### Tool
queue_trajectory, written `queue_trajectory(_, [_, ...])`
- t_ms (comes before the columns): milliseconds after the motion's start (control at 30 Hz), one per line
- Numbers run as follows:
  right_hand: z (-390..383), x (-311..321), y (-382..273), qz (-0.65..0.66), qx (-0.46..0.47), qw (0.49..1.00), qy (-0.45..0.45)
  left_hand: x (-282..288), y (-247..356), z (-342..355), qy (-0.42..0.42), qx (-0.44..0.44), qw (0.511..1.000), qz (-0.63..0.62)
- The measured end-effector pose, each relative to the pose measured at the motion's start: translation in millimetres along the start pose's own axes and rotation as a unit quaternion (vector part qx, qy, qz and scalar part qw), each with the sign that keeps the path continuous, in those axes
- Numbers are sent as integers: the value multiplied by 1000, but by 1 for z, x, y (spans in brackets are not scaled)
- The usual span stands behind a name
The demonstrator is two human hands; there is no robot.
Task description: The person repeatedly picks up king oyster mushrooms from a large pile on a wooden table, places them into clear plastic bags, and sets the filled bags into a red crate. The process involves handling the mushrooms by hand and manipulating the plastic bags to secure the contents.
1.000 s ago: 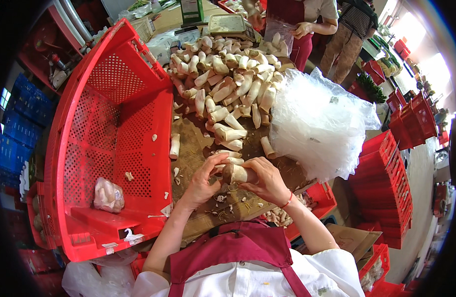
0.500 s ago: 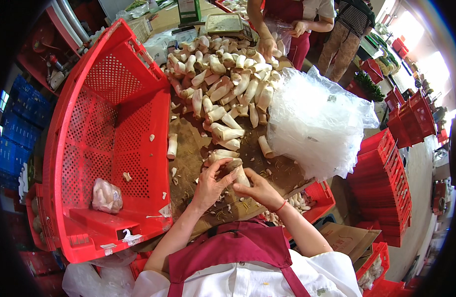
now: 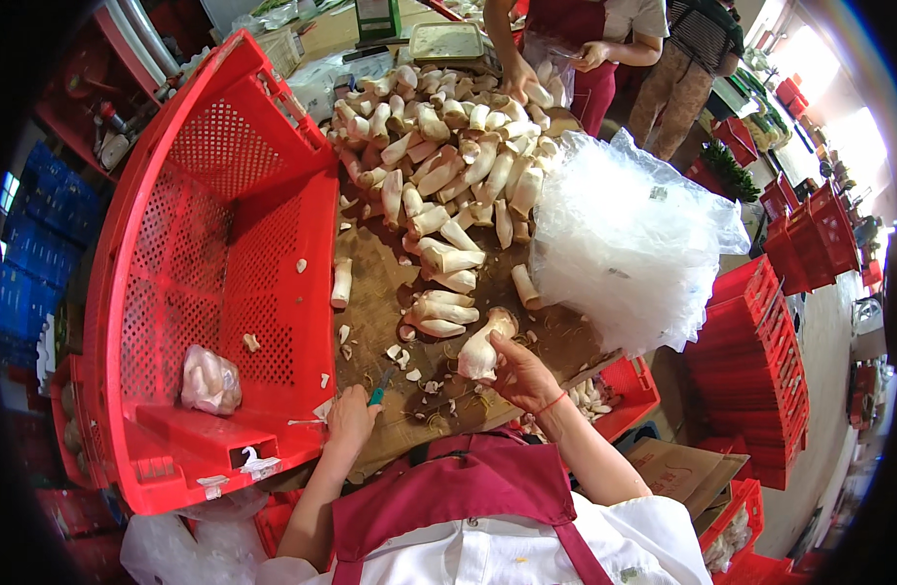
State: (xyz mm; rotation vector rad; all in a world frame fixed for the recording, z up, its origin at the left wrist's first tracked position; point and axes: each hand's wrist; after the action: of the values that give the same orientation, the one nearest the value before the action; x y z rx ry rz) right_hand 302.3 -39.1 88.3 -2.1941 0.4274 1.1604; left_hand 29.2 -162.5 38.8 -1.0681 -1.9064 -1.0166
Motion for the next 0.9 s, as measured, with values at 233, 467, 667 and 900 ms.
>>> queue_trajectory(233, [3,-6,7,-243,17,966,89,4,-3,2,-19,-51,986,-157])
queue_trajectory(467, [-2,-12,17,-351,84,930,74,30,72,6,28,-125,909,-396])
queue_trajectory(667, [-15,-28,9,-411,34,907,83,51,111,12,179,-278,930,-160])
queue_trajectory(900, [-17,-33,10,-368,-24,927,74,36,116,28,236,-386,891,27])
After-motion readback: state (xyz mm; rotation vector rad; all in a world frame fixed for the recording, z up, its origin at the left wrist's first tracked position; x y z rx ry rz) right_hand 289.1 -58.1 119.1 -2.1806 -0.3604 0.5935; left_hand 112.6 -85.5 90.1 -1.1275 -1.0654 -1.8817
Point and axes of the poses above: each hand's wrist, its own z-axis towards the middle knuckle, its own x-axis out of the back of the hand, y = z × x, and after that the axes turned 7 degrees about -y, right-handed
